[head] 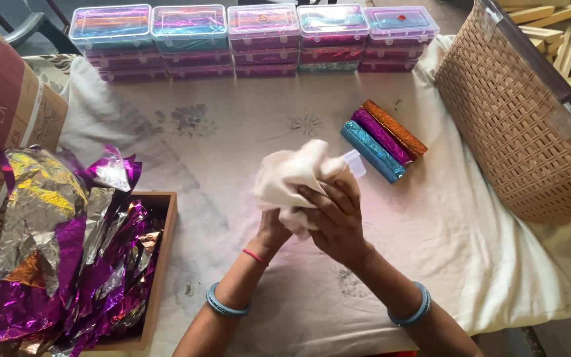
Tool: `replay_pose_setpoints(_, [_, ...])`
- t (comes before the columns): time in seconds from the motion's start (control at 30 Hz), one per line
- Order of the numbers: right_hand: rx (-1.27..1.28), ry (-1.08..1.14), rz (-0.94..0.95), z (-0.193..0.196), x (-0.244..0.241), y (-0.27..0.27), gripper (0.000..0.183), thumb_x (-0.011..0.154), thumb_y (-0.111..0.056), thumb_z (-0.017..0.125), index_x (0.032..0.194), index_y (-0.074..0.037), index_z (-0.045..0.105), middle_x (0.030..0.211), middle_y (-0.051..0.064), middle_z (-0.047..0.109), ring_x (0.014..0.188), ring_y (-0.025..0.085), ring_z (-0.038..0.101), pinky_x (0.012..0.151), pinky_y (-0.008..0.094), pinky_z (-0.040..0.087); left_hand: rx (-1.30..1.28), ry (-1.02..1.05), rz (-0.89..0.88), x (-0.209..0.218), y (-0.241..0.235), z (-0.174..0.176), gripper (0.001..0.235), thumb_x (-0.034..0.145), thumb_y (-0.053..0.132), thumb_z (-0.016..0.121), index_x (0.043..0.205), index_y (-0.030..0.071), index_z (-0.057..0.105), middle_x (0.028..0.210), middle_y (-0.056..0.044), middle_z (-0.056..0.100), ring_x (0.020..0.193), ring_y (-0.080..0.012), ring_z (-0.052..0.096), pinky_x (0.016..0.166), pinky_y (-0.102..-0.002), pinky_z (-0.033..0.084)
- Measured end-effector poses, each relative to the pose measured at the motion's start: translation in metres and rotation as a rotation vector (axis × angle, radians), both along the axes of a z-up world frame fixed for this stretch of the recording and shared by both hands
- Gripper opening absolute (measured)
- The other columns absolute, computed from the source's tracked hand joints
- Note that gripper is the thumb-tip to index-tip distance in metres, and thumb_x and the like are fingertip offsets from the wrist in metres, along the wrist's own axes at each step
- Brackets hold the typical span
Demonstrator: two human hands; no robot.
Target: The person wipes a clear plastic container with a cloth, then places three foil-wrapped items inside. The person closes the container and secures the latches.
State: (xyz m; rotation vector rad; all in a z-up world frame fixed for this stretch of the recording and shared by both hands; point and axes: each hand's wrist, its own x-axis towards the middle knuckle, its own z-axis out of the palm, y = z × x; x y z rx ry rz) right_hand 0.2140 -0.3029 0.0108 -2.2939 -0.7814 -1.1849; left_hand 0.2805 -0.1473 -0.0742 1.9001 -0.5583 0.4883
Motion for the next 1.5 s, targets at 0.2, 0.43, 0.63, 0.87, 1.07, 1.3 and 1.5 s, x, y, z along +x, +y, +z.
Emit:
replay_pose_setpoints(0.2, [0.136, 0.053, -0.114, -0.017, 0.030, -0.039, 0.023, 0.098, -0.012, 0.063, 0.119, -0.002, 0.066, 0.129, 0.014, 0.066, 0.124, 0.032, 0.060, 0.108, 0.047, 0.043, -0.075, 0.027, -0.052, -0.005, 0.000, 0.013, 0.050, 0.084, 0.016, 0.086, 0.127, 0.007, 0.061, 0.112, -0.017, 0.074, 0.103, -0.0366, 0.074, 0.086, -0.043, 0.060])
replay_pose_setpoints(0.43, [0.912, 0.689, 0.176, -0.096, 0.074, -0.066, 0.025, 0.109, -0.018, 0.055, 0.119, 0.002, 0.067, 0.099, 0.007, 0.071, 0.089, 0.013, 0.067, 0.075, 0.029, 0.056, 0.000, -0.090, -0.103, 0.000, 0.015, 0.020, 0.112, 0.069, 0.018, 0.090, 0.160, 0.006, 0.025, 0.124, -0.031, 0.066, 0.106, -0.0473, 0.068, 0.086, -0.048, 0.058])
replay_pose_setpoints(0.63, [0.582, 0.686, -0.074, -0.044, 0.051, -0.036, 0.021, 0.100, -0.020, 0.067, 0.099, 0.001, 0.071, 0.075, 0.004, 0.071, 0.069, 0.009, 0.066, 0.059, 0.028, 0.052, 0.051, -0.019, 0.111, -0.004, 0.022, 0.042, 0.114, 0.079, 0.020, 0.086, 0.164, 0.008, 0.012, 0.106, -0.023, 0.072, 0.087, -0.0387, 0.074, 0.074, -0.045, 0.060])
replay_pose_setpoints(0.87, [0.722, 0.453, -0.077, -0.035, 0.036, -0.038, 0.021, 0.100, -0.020, 0.072, 0.092, -0.002, 0.068, 0.067, 0.002, 0.064, 0.059, 0.008, 0.059, 0.053, 0.028, 0.046, 0.096, -0.256, 0.346, -0.016, 0.033, 0.069, 0.108, 0.079, 0.022, 0.089, 0.163, 0.004, 0.022, 0.114, -0.013, 0.073, 0.098, -0.0310, 0.069, 0.084, -0.041, 0.059])
replay_pose_setpoints(1.07, [0.475, 0.211, -0.089, -0.023, 0.037, -0.035, 0.013, 0.095, -0.008, 0.067, 0.106, -0.001, 0.064, 0.109, 0.015, 0.064, 0.096, 0.026, 0.060, 0.085, 0.040, 0.050, 0.087, -0.242, 0.140, -0.018, 0.012, 0.041, 0.111, 0.076, 0.021, 0.091, 0.162, 0.003, 0.023, 0.121, -0.009, 0.072, 0.102, -0.0307, 0.066, 0.095, -0.042, 0.056])
replay_pose_setpoints(1.3, [0.087, 0.150, -0.020, -0.021, 0.018, 0.001, 0.025, 0.092, -0.004, 0.064, 0.117, -0.001, 0.066, 0.137, 0.026, 0.058, 0.133, 0.045, 0.052, 0.114, 0.051, 0.042, -0.034, -0.011, -0.018, -0.015, 0.007, 0.025, 0.095, 0.076, 0.020, 0.089, 0.154, 0.006, 0.037, 0.138, -0.016, 0.066, 0.123, -0.0341, 0.066, 0.102, -0.042, 0.056])
replay_pose_setpoints(1.5, [0.032, 0.229, -0.013, -0.038, 0.039, -0.023, 0.024, 0.091, -0.006, 0.064, 0.114, 0.000, 0.065, 0.127, 0.023, 0.062, 0.124, 0.042, 0.057, 0.109, 0.053, 0.044, -0.037, 0.091, 0.010, -0.016, 0.008, 0.031, 0.067, 0.080, 0.018, 0.087, 0.139, 0.011, 0.056, 0.125, -0.014, 0.073, 0.109, -0.0307, 0.075, 0.092, -0.039, 0.061])
